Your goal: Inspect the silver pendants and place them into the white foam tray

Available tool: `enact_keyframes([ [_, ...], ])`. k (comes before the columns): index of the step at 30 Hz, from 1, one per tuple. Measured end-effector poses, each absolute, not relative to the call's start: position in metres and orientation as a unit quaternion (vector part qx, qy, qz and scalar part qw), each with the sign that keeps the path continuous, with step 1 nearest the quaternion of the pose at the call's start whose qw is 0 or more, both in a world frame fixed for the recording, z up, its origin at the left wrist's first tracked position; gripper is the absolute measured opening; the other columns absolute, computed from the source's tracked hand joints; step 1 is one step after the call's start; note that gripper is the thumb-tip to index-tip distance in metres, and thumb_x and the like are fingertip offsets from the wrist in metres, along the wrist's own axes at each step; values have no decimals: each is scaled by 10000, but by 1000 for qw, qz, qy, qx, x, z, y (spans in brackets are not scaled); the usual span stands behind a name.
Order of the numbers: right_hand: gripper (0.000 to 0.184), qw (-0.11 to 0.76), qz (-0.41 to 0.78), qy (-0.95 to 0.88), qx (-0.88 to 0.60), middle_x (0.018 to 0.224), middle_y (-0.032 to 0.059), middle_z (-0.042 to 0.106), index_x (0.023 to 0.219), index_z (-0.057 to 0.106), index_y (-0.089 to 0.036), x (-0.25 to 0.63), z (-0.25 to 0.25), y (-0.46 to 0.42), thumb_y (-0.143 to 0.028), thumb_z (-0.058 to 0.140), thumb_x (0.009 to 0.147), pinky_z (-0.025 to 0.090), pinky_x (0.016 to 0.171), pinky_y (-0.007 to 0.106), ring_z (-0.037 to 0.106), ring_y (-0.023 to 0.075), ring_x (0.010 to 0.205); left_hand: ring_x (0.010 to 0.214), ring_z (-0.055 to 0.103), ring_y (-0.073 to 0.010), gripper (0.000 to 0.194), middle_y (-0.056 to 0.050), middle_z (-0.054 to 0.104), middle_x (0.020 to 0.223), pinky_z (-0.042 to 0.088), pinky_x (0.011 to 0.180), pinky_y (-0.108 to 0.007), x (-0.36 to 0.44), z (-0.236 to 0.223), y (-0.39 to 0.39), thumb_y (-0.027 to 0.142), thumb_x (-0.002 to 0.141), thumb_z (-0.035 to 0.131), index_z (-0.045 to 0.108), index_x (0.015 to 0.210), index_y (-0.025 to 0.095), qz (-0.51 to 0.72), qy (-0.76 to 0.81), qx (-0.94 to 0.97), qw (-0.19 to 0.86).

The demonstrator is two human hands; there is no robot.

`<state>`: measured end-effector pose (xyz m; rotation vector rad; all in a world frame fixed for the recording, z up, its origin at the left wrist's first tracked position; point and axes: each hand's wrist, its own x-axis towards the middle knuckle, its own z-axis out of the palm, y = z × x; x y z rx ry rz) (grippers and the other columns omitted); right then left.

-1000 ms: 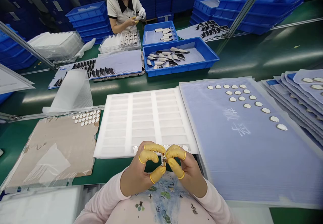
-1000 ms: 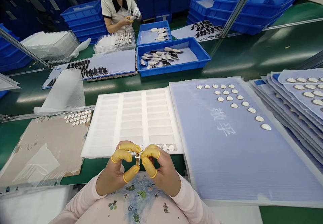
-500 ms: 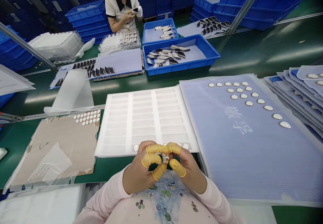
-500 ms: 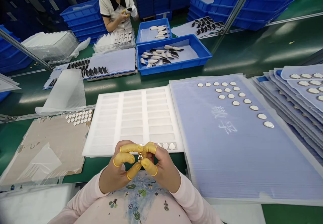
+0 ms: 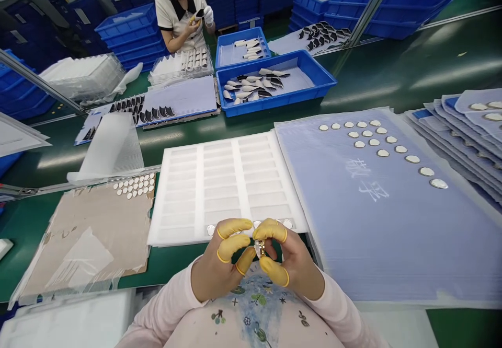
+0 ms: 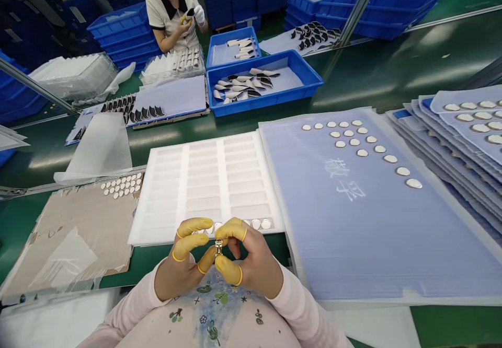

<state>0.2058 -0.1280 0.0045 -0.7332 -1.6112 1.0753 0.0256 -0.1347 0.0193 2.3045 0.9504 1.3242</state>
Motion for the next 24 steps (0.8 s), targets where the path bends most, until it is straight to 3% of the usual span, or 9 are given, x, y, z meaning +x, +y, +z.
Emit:
enact_keyframes([
  [2,268,526,409,-684,-297,782,-38,455,1099,561,-269,205,3,-128,-233,631,842,379,562,274,374,103,561,1074,579,-200,336,-116,564,1156,533,900,-369,23,20,-135,124,940,549,457,1252,208,442,384,784,206],
  [5,353,531,361,-710,-287,840,-12,492,1164,542,-270,205,3,-128,-197,638,832,401,536,271,384,109,567,865,589,-175,164,-59,597,942,525,785,-321,20,23,-135,319,1016,467,559,1105,215,391,406,745,356],
  [9,449,529,319,-737,-274,873,5,517,1232,514,-292,204,7,-126,-148,649,829,419,488,256,413,114,562,722,545,-146,284,-23,582,824,494,681,-275,18,26,-136,492,947,570,591,990,212,372,362,706,482],
  [15,503,528,313,-749,-249,892,4,512,1287,489,-323,203,12,-126,-112,619,849,530,559,286,576,142,649,721,532,-143,265,-16,562,828,487,675,-277,19,29,-139,419,889,671,597,1053,224,372,385,709,459],
  [24,474,529,295,-759,-237,911,17,512,1289,484,-315,206,16,-132,-124,591,868,546,541,281,605,148,659,749,542,-151,289,-27,577,857,493,685,-285,23,33,-147,463,909,639,596,1085,238,397,371,730,415],
])
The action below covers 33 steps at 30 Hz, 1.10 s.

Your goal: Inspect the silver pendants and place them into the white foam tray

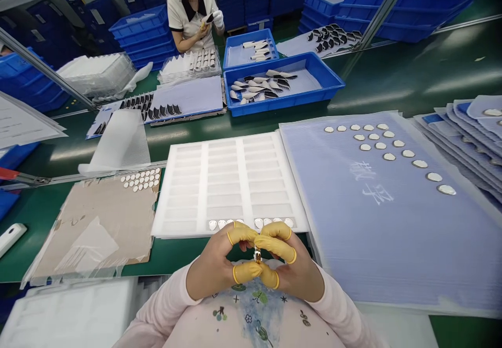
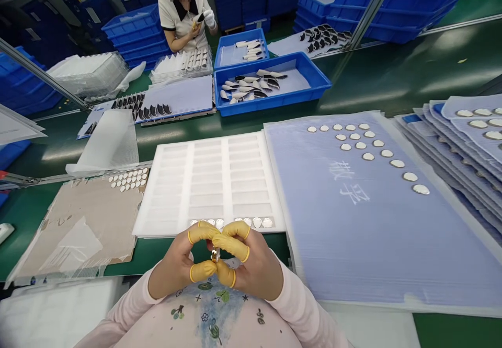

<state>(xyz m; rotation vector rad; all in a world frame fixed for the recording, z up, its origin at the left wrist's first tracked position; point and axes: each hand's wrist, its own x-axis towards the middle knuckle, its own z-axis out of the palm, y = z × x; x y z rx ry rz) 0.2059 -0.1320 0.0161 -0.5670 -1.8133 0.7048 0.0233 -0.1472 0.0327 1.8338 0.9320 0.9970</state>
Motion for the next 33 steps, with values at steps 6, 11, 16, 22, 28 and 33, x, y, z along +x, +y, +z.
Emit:
enact_keyframes([
  [6,491,532,282,-766,-225,914,20,508,1285,489,-316,206,15,-135,-91,580,858,550,538,263,612,143,670,752,541,-155,224,-36,579,871,499,680,-284,24,36,-154,383,920,617,584,1079,227,401,370,743,388],
  [11,498,530,285,-767,-222,927,14,501,1259,508,-321,205,14,-136,-61,581,841,544,536,258,591,123,634,753,547,-160,228,-40,594,879,502,675,-288,26,38,-155,252,895,599,563,1119,232,421,360,761,339],
  [16,564,516,299,-767,-237,925,15,503,1298,476,-337,207,13,-136,-27,555,835,525,533,265,560,130,635,763,569,-165,272,-48,599,897,523,670,-290,26,38,-150,254,903,600,549,1170,236,423,356,769,319],
  [22,598,503,342,-748,-265,922,25,499,1346,416,-317,211,2,-138,-19,508,836,442,468,268,420,123,554,852,597,-179,363,-70,593,981,562,738,-311,26,35,-145,246,912,623,527,1262,245,434,342,775,306],
  [28,272,514,417,-674,-328,898,35,538,1218,519,-289,214,-7,-138,-174,493,973,493,636,324,520,170,701,949,596,-202,378,-81,554,1054,585,790,-354,23,33,-143,213,930,591,508,1295,270,423,354,780,294],
  [33,230,468,474,-667,-333,770,12,521,968,624,-248,212,2,-132,-432,491,1009,434,605,309,485,167,670,955,599,-196,426,-73,539,1042,595,805,-352,24,33,-142,174,936,574,486,1336,290,418,356,789,277],
])
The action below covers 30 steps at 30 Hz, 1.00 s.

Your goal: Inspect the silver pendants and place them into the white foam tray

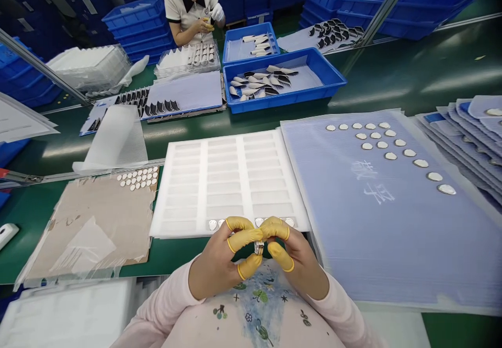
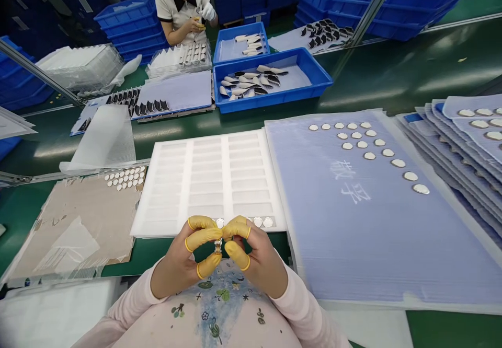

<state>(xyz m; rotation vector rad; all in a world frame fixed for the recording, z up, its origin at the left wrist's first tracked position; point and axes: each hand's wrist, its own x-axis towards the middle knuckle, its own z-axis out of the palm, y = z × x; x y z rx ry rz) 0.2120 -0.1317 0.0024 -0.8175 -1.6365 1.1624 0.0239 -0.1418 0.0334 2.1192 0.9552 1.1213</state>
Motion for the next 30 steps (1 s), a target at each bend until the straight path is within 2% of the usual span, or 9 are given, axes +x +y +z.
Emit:
enact_keyframes([
  [4,334,447,495,-670,-326,696,-25,425,906,619,-245,210,4,-130,-556,515,971,372,586,296,403,148,612,952,599,-191,437,-67,536,1031,597,784,-335,23,32,-142,134,922,576,493,1323,285,410,359,798,256],
  [9,324,429,514,-672,-316,692,-36,395,813,566,-241,209,3,-127,-524,537,970,340,591,285,384,140,615,944,585,-184,377,-76,531,1038,601,762,-310,21,30,-142,124,917,577,521,1269,247,397,366,810,231],
  [15,149,429,500,-687,-306,714,-41,419,947,609,-264,208,7,-125,-413,618,933,359,585,281,389,133,601,910,565,-166,369,-70,514,1036,598,748,-291,21,31,-140,61,901,550,526,1225,236,400,351,821,209],
  [18,157,441,481,-698,-295,773,-29,459,1057,595,-277,207,6,-125,-350,622,920,389,590,288,402,129,601,922,567,-166,425,-71,514,1048,593,759,-288,21,30,-140,6,873,520,512,1231,236,404,350,819,209],
  [22,309,468,412,-729,-284,830,-24,460,1201,543,-286,206,6,-124,-277,635,906,415,585,291,395,115,580,888,594,-166,469,-62,543,1019,583,792,-323,19,26,-142,36,883,523,459,1299,243,413,396,776,265],
  [27,344,465,354,-758,-291,884,-3,478,1239,514,-264,205,10,-125,-244,620,912,455,571,297,427,113,576,839,634,-140,230,-46,630,972,559,791,-283,14,27,-144,137,969,486,530,1174,232,407,436,684,419],
  [30,360,456,329,-771,-298,924,17,513,1243,506,-260,205,12,-125,-192,618,908,456,547,288,438,114,577,809,648,-137,184,-22,671,908,551,776,-259,12,31,-143,216,936,590,567,1118,222,388,421,649,501],
])
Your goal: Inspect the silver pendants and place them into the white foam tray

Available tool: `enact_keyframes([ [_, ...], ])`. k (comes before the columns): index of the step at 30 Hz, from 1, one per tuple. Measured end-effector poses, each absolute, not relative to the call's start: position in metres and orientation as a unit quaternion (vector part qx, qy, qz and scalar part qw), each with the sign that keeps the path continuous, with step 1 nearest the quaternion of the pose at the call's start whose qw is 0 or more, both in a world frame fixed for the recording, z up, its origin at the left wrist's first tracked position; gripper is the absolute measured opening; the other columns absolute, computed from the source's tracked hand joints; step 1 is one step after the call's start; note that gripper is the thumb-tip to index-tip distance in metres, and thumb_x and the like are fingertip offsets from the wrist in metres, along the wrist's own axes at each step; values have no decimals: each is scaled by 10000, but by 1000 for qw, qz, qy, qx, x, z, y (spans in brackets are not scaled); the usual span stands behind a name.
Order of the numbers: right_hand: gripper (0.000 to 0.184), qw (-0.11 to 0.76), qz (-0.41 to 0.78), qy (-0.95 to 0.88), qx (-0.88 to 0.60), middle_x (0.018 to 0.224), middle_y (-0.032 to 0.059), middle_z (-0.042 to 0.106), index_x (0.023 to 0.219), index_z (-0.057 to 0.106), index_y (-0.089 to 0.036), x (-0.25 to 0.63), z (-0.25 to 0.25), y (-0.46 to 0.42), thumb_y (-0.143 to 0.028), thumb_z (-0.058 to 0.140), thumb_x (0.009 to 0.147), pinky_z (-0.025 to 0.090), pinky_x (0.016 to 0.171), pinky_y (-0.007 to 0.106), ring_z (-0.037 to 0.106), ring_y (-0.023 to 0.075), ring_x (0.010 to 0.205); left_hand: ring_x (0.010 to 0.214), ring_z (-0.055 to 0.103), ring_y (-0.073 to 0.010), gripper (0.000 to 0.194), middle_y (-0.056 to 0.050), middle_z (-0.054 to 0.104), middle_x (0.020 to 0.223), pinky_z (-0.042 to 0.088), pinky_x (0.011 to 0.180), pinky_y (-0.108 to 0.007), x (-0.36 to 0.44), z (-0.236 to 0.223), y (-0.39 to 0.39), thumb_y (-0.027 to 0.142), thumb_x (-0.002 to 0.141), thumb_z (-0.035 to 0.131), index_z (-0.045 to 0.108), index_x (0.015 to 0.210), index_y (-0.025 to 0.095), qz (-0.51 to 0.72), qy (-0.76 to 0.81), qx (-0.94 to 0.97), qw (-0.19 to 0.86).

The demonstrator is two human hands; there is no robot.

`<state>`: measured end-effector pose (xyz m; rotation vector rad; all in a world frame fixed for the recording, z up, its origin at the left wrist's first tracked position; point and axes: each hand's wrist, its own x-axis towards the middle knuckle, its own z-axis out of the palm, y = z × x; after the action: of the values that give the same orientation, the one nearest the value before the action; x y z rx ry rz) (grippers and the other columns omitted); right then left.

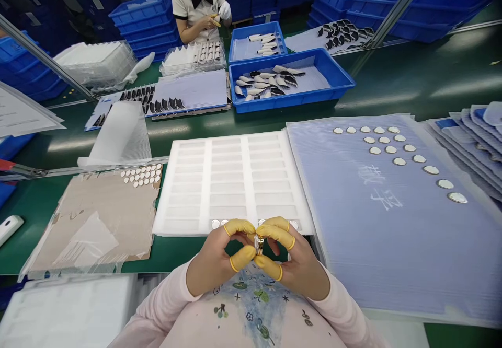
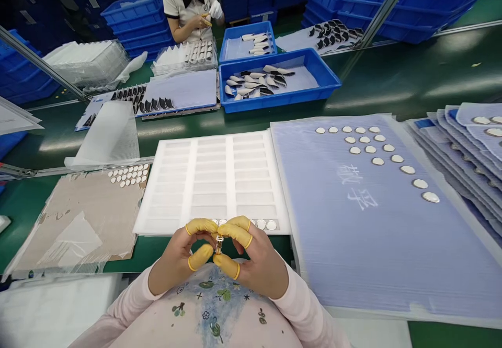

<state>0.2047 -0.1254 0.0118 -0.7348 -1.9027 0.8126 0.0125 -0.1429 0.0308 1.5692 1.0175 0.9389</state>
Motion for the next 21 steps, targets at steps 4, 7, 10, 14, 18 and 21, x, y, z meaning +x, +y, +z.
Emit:
enact_keyframes([
  [4,384,448,317,-787,-282,988,45,556,1257,507,-263,207,11,-124,-157,627,908,466,542,285,445,116,586,878,647,-143,214,-25,684,966,534,823,-254,13,34,-143,163,842,684,609,1037,210,360,447,645,505],
  [7,412,444,342,-785,-264,1000,50,568,1272,514,-280,210,8,-122,-137,634,905,471,547,282,450,120,601,925,647,-151,247,-44,673,1020,532,865,-271,12,32,-145,153,852,671,608,1084,208,373,428,616,547],
  [10,395,453,427,-748,-229,993,47,558,1271,533,-307,211,3,-122,-188,648,912,495,569,292,469,125,622,954,650,-162,338,-69,660,1076,539,872,-292,9,26,-146,216,871,703,590,1189,223,418,371,533,635],
  [14,336,476,612,-611,-163,850,13,527,1243,556,-319,206,0,-125,-292,663,925,577,703,383,617,183,737,841,675,-144,324,-51,696,959,554,770,-264,6,19,-141,303,863,745,651,1165,231,433,237,393,775],
  [18,351,476,711,-505,-114,702,-29,461,1243,581,-317,199,1,-130,-290,688,910,589,748,441,671,227,777,795,711,-133,304,-47,740,896,563,750,-242,6,16,-136,327,848,766,699,1122,212,410,158,307,844],
  [21,390,479,729,-478,-99,664,-52,405,1259,603,-333,197,2,-132,-232,705,896,567,820,477,670,221,795,810,727,-141,325,-60,756,911,571,740,-233,6,13,-136,331,834,780,704,1122,203,399,140,270,865],
])
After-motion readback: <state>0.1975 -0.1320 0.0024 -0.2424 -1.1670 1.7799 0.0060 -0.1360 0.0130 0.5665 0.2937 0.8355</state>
